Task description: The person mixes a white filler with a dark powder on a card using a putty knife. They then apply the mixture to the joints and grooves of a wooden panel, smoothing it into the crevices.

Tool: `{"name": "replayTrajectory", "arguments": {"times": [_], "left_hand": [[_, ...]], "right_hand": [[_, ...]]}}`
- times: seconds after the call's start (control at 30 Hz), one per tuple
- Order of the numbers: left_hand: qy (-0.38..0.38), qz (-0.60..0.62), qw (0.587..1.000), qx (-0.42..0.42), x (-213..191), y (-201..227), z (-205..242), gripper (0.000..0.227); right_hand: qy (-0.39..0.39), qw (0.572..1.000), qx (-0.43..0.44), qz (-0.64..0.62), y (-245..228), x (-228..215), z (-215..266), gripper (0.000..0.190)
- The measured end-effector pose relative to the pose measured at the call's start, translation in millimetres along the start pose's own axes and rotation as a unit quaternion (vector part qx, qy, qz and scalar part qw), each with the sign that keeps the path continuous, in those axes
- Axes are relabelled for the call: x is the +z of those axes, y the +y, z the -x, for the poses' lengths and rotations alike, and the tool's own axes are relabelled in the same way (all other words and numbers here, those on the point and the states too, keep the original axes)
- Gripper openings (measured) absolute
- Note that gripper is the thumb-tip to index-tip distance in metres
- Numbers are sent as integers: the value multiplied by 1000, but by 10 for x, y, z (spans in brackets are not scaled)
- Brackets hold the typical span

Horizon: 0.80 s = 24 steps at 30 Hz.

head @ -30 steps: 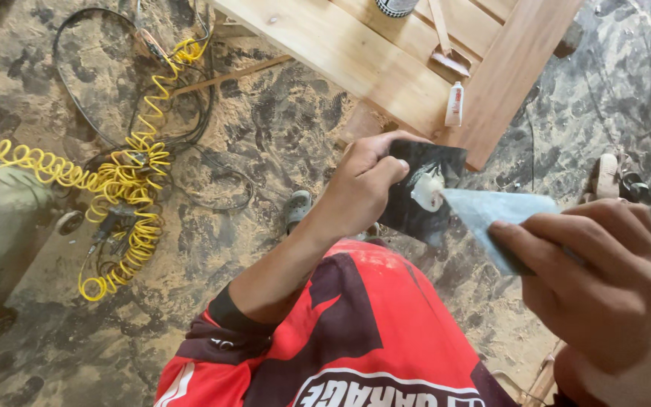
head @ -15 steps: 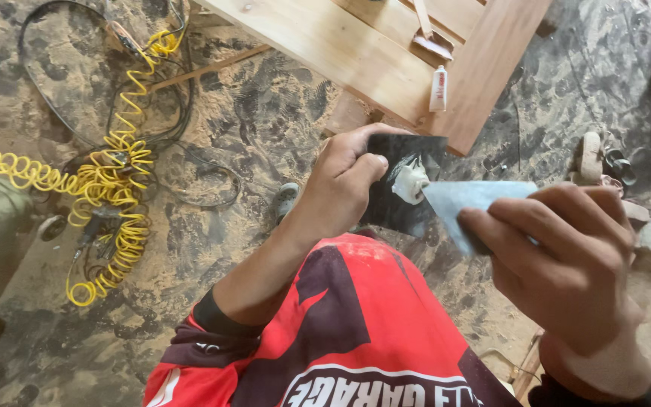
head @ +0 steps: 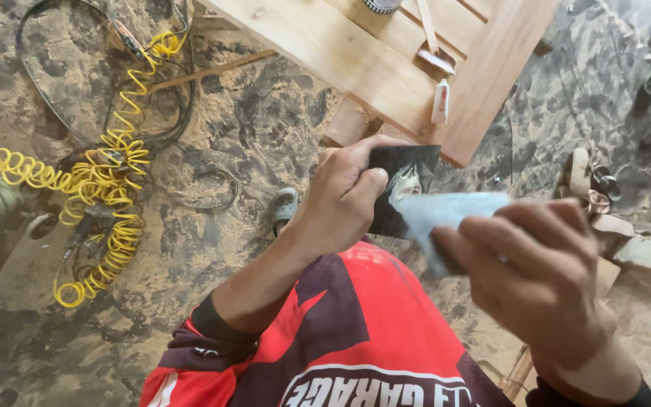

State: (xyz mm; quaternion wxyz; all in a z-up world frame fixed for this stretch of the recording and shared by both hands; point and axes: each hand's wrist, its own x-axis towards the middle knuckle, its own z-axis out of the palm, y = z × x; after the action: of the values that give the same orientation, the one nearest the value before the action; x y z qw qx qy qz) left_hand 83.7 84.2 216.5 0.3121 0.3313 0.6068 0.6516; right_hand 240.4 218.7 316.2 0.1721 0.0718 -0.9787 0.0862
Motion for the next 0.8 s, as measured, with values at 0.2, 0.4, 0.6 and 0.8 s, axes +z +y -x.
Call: {"name": "replayTrajectory", "arguments": {"times": [0.2,0.4,0.6,0.8], "left_hand": [[-13,28,999,-25,-48,-39,-1,36],[-6,22,999,31,-51,-29,-6,35],[-18,-15,1000,-10,-7,21,-31,36],[-23,-7,999,30,72,22,-33,34]], "right_hand": [[-29,996,52,71,-12,11,46,9],[-20,998,27,49,51,101,140,7],[-1,1000,20,4,53,136,302,8],[40,998,3,39,113,190,425,6]]}}
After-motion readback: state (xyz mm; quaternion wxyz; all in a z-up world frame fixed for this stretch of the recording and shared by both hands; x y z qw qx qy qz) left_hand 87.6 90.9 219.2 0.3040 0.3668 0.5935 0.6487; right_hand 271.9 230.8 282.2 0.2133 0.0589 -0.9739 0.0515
